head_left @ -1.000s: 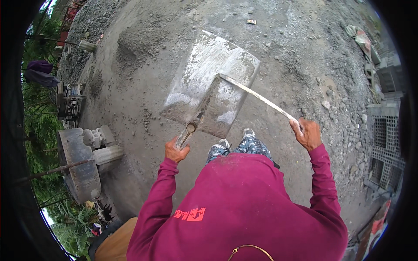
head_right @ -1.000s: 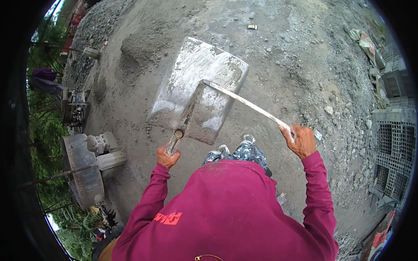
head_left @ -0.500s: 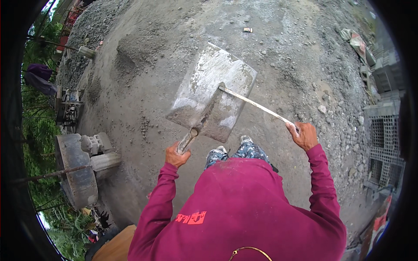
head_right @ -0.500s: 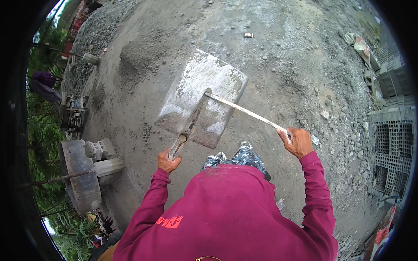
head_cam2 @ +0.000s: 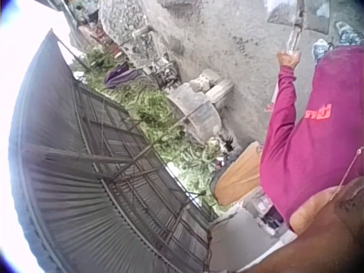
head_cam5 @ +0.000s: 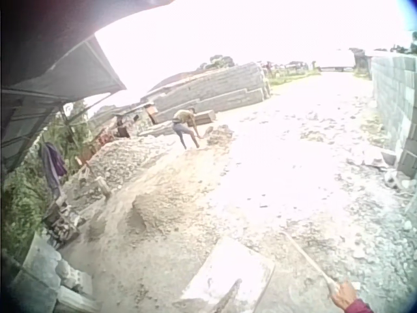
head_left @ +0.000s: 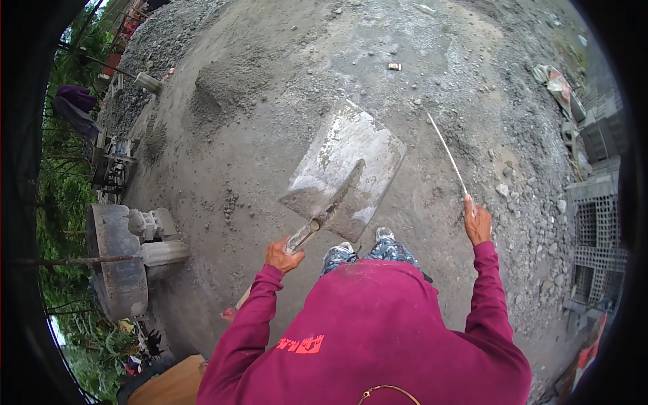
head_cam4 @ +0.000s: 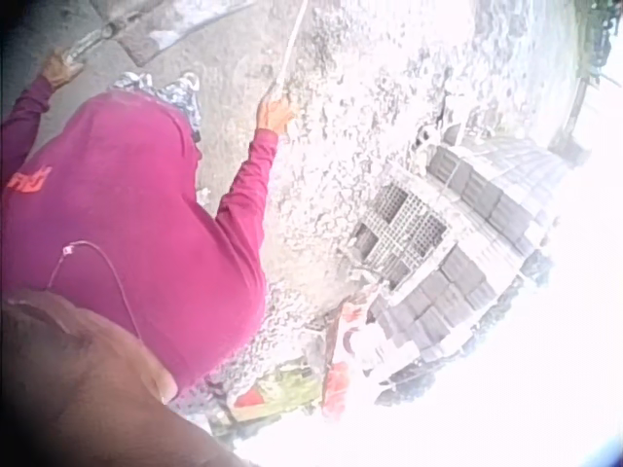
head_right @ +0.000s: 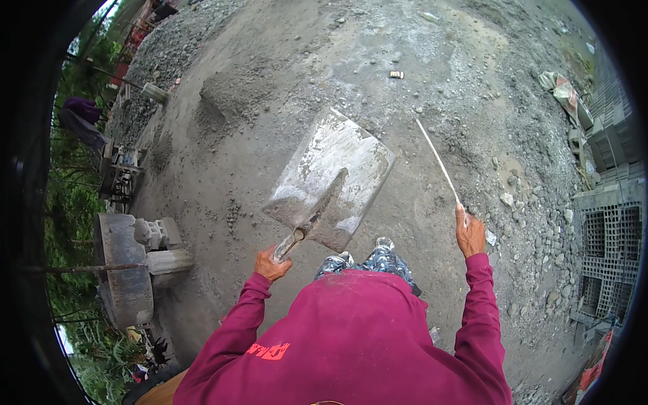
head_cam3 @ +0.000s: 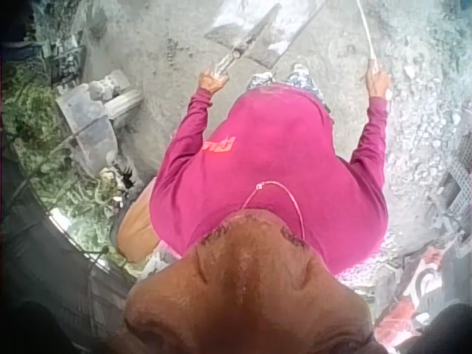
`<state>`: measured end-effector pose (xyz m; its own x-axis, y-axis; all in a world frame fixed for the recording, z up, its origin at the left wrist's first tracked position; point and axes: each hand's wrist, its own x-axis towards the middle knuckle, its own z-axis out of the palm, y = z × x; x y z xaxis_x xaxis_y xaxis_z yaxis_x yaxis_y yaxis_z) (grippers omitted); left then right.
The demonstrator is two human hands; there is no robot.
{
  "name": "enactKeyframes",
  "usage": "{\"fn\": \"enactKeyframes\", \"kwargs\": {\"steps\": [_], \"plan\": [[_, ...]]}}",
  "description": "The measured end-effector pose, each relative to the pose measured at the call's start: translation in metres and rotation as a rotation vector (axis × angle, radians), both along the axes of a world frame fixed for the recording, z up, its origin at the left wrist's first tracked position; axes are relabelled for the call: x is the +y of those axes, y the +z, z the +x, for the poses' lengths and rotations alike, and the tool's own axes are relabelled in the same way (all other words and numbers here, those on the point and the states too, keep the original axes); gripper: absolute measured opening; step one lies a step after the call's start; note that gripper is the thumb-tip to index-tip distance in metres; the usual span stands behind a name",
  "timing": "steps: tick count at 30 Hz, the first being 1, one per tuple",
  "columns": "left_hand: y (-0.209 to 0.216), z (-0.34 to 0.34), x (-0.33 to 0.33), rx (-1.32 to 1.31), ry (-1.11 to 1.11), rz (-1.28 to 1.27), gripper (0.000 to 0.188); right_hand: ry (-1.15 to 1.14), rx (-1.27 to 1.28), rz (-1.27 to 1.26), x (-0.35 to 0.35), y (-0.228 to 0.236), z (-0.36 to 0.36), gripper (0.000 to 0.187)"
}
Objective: The person cleans a shovel with a thin stick before using the shovel to dig into a pile of sand and move the sand.
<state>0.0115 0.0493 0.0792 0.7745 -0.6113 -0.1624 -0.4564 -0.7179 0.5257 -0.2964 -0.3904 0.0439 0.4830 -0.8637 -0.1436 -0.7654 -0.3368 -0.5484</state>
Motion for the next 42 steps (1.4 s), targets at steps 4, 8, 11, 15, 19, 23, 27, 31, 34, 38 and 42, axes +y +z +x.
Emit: {"fn": "enactKeyframes", "kwargs": {"steps": [4,8,11,15,19,23,27,31,34,38,42], "plan": [[-0.003,0.002,0.005,-0.135,-0.047,0.006,0.032,0.476,-0.150,-0.043,0.065,0.077,0.060,0.060],[0.005,0.003,0.000,-0.185,-0.024,0.033,0.035,0.652,-0.072,-0.149,0.055,0.085,0.091,0.062],[0.003,0.004,-0.008,-0.203,-0.048,0.060,0.036,0.380,-0.007,-0.151,-0.015,0.070,0.078,0.065],[0.011,0.004,-0.001,-0.310,-0.063,0.101,0.034,0.308,-0.122,-0.111,-0.004,0.107,0.084,0.067],[0.015,0.002,0.002,-0.330,-0.055,0.101,0.032,0.580,-0.132,-0.253,0.041,0.125,0.101,0.071],[0.009,-0.009,0.015,-0.344,-0.062,0.109,0.033,0.462,0.057,-0.151,-0.005,0.098,0.100,0.074],[-0.010,-0.018,0.030,-0.269,-0.034,0.162,0.036,0.253,0.103,-0.115,-0.033,0.058,0.075,0.074],[-0.014,-0.027,0.024,-0.133,0.051,0.089,0.036,0.250,-0.202,0.035,0.036,0.028,0.062,0.074],[-0.018,-0.024,0.014,-0.139,0.117,-0.006,0.035,0.217,-0.408,0.316,0.096,0.040,0.060,0.070],[-0.024,-0.022,0.002,-0.081,0.160,-0.080,0.028,0.145,-0.380,0.294,0.131,0.040,0.037,0.063],[-0.034,-0.029,0.003,-0.058,0.174,-0.211,0.026,0.224,-0.354,0.260,0.139,0.035,0.030,0.055]]}}
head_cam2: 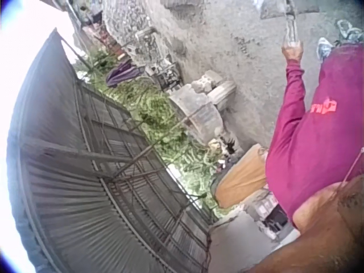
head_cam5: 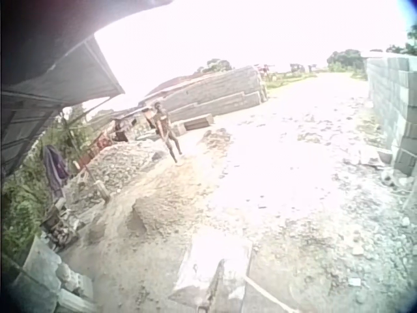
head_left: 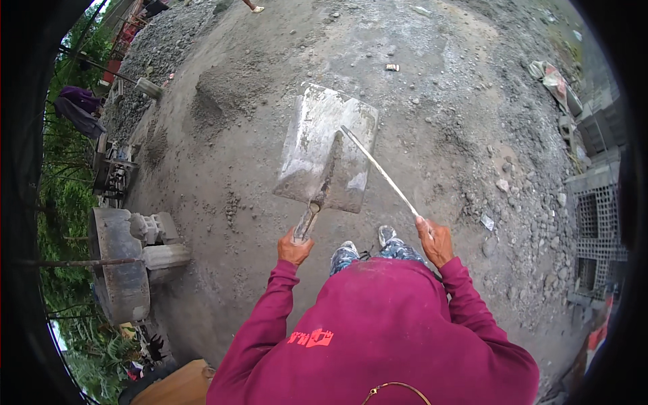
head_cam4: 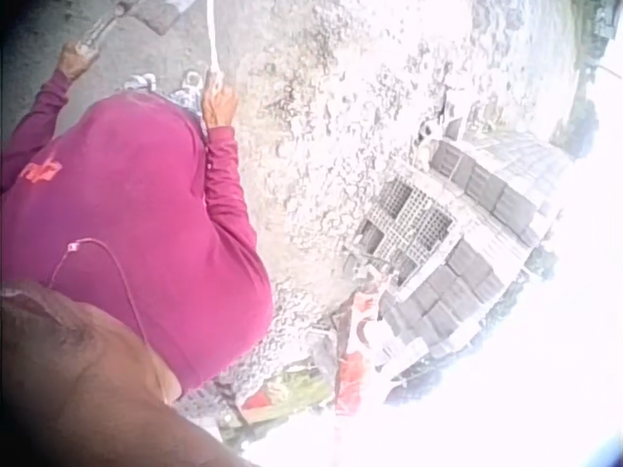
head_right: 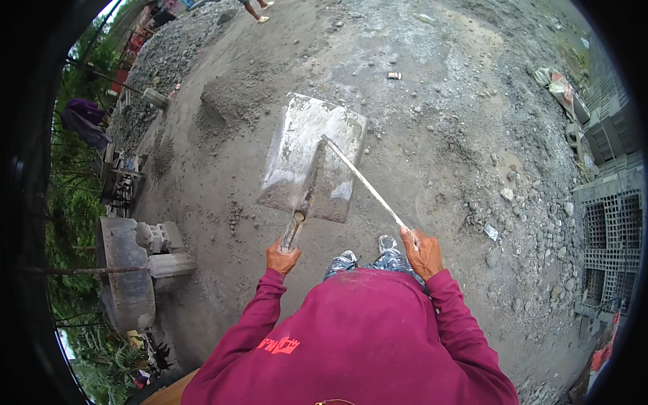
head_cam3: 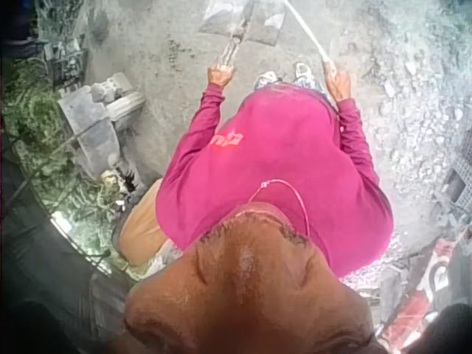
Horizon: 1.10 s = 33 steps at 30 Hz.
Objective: The person cleans a shovel with a thin stick before using the shovel to dig into a pile of sand and move the sand.
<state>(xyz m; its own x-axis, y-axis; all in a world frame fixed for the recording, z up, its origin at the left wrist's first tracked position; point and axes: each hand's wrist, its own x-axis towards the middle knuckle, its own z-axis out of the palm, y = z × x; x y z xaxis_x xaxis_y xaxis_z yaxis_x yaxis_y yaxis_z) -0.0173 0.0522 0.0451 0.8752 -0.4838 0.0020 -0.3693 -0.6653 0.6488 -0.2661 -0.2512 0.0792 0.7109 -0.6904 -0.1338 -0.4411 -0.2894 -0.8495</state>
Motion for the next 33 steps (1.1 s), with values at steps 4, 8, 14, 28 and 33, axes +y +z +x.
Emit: {"fn": "enactKeyframes", "kwargs": {"steps": [4,8,14,28,33], "plan": [[-0.005,-0.006,0.001,0.020,0.012,-0.008,0.026,0.097,0.022,-0.135,-0.002,0.001,0.001,0.051],[-0.003,-0.013,0.008,-0.013,-0.039,0.021,0.028,0.147,0.002,-0.175,-0.012,0.008,0.015,0.049],[0.007,-0.013,0.013,-0.090,-0.068,0.097,0.031,0.159,-0.127,-0.314,-0.032,0.028,0.057,0.050],[0.017,-0.016,0.028,-0.279,-0.181,0.371,0.032,0.078,0.445,-0.501,-0.207,0.051,0.050,0.073],[0.012,-0.012,0.019,-0.180,-0.238,0.320,0.030,0.103,0.030,-0.337,-0.114,0.037,0.040,0.062]]}}
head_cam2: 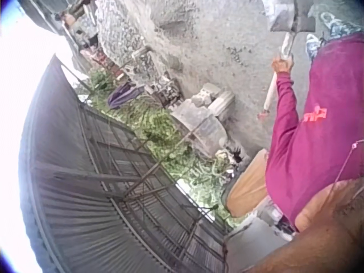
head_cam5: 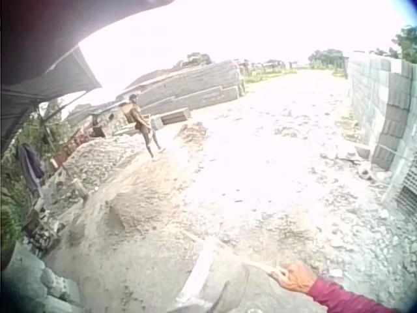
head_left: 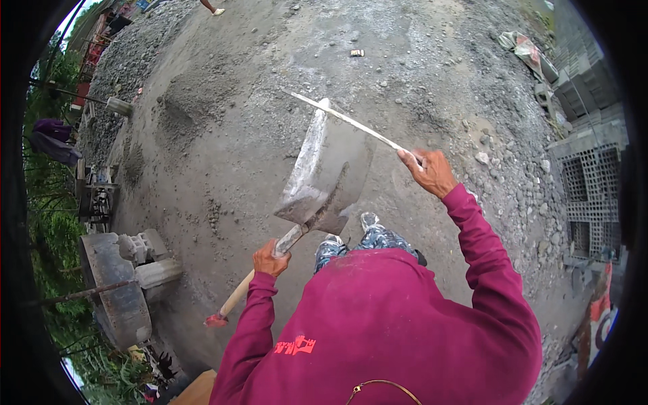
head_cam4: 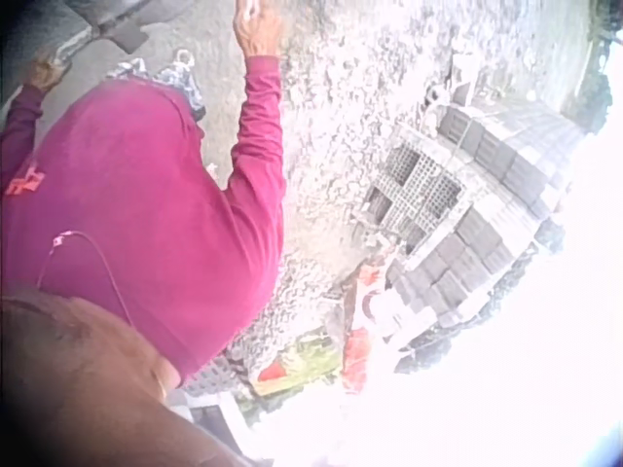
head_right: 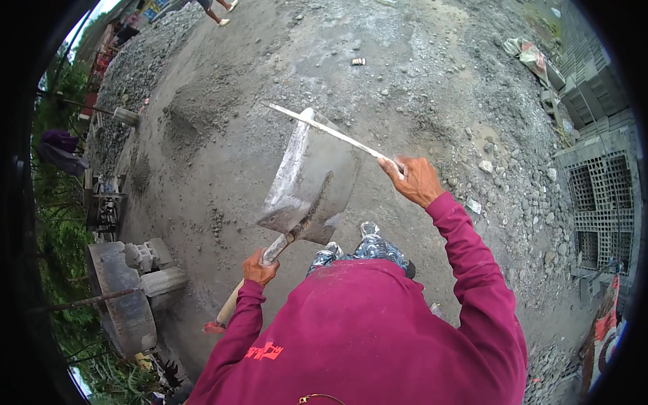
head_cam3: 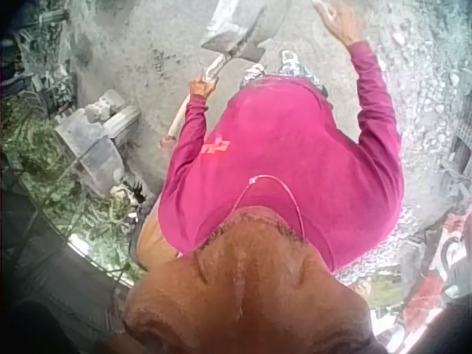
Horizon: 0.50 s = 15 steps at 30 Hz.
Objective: The person cleans a shovel with a thin stick before using the shovel to dig into a pile of sand and move the sand.
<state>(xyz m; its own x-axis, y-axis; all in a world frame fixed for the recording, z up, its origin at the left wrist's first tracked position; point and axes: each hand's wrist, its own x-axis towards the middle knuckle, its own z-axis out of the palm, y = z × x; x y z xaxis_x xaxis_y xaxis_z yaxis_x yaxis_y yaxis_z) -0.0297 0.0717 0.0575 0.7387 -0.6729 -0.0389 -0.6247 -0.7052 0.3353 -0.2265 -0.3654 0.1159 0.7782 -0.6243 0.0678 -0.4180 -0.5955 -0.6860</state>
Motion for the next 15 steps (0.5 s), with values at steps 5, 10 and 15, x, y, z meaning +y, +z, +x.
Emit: {"fn": "enactKeyframes", "kwargs": {"steps": [5,10,15], "plan": [[0.000,0.008,-0.009,0.080,0.063,-0.046,0.029,0.092,0.077,0.138,0.046,-0.028,0.005,0.060],[-0.005,0.002,-0.015,0.184,0.056,-0.151,0.029,-0.246,0.116,0.295,0.012,-0.110,-0.031,0.061],[-0.011,0.003,-0.011,0.224,0.118,-0.158,0.028,-0.347,0.154,0.288,0.015,-0.097,-0.041,0.063]]}}
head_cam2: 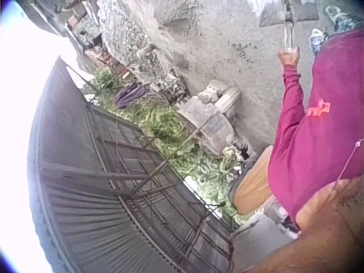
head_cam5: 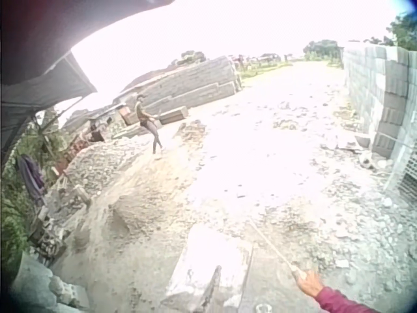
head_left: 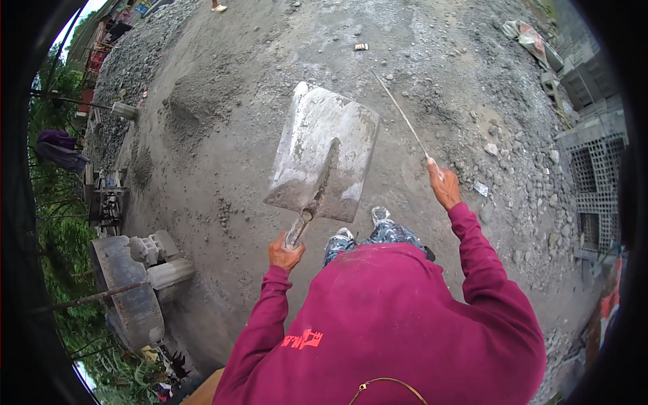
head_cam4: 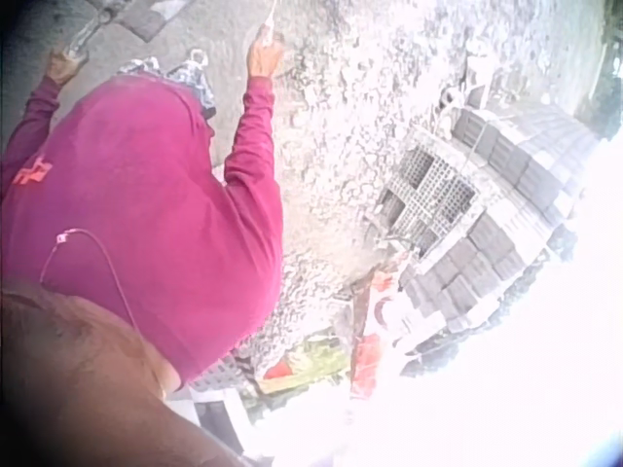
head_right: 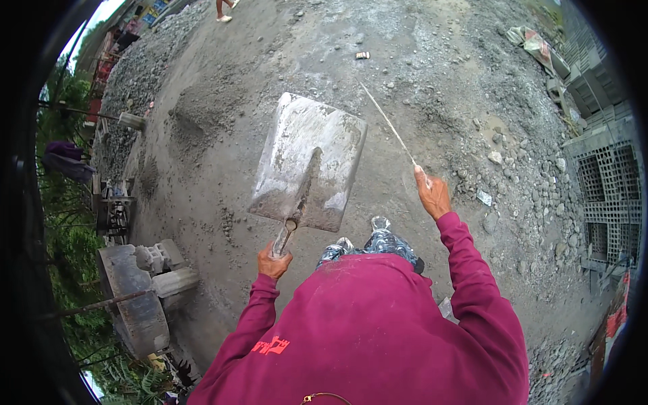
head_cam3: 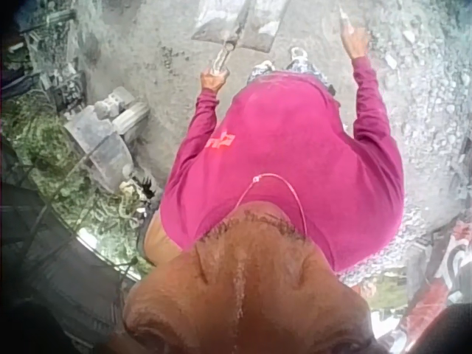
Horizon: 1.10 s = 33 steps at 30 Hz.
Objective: The person cleans a shovel with a thin stick before using the shovel to dig into a pile of sand and move the sand.
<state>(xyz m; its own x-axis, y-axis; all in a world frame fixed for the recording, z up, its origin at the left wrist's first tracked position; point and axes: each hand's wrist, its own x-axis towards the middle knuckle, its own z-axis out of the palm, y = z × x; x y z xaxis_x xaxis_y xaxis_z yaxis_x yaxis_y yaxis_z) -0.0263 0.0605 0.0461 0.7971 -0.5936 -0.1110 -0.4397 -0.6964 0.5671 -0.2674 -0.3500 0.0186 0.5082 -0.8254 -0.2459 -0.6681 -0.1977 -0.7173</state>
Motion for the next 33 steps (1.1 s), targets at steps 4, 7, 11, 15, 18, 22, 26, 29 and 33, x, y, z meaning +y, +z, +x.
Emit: {"fn": "enactKeyframes", "kwargs": {"steps": [4,7,11,15,18,22,26,29,33], "plan": [[-0.001,-0.007,-0.010,-0.010,0.009,-0.042,0.027,0.061,-0.255,-0.068,0.042,0.018,0.022,0.068],[0.005,-0.008,-0.017,-0.003,0.037,-0.076,0.026,0.154,-0.150,-0.077,0.039,0.003,0.020,0.069],[0.004,-0.005,-0.014,-0.027,0.030,-0.097,0.024,-0.012,0.044,-0.026,0.003,-0.016,-0.007,0.070],[0.005,-0.011,-0.014,0.034,0.074,-0.083,0.024,0.034,-0.109,-0.020,0.037,0.018,-0.003,0.066],[-0.001,-0.013,-0.014,0.060,0.070,-0.146,0.024,0.129,-0.208,-0.029,0.051,0.008,0.000,0.062],[0.003,-0.016,-0.019,0.076,0.086,-0.173,0.023,0.078,0.017,-0.031,0.017,-0.024,-0.015,0.066],[0.006,-0.015,-0.021,0.075,0.080,-0.115,0.023,-0.010,0.053,-0.030,0.012,-0.014,-0.031,0.067],[0.007,-0.020,-0.026,0.058,0.094,-0.146,0.023,0.082,-0.226,-0.087,0.042,0.021,-0.029,0.056],[0.003,-0.020,-0.025,0.012,0.076,-0.146,0.024,0.250,-0.135,-0.098,0.060,0.045,-0.041,0.047]]}}
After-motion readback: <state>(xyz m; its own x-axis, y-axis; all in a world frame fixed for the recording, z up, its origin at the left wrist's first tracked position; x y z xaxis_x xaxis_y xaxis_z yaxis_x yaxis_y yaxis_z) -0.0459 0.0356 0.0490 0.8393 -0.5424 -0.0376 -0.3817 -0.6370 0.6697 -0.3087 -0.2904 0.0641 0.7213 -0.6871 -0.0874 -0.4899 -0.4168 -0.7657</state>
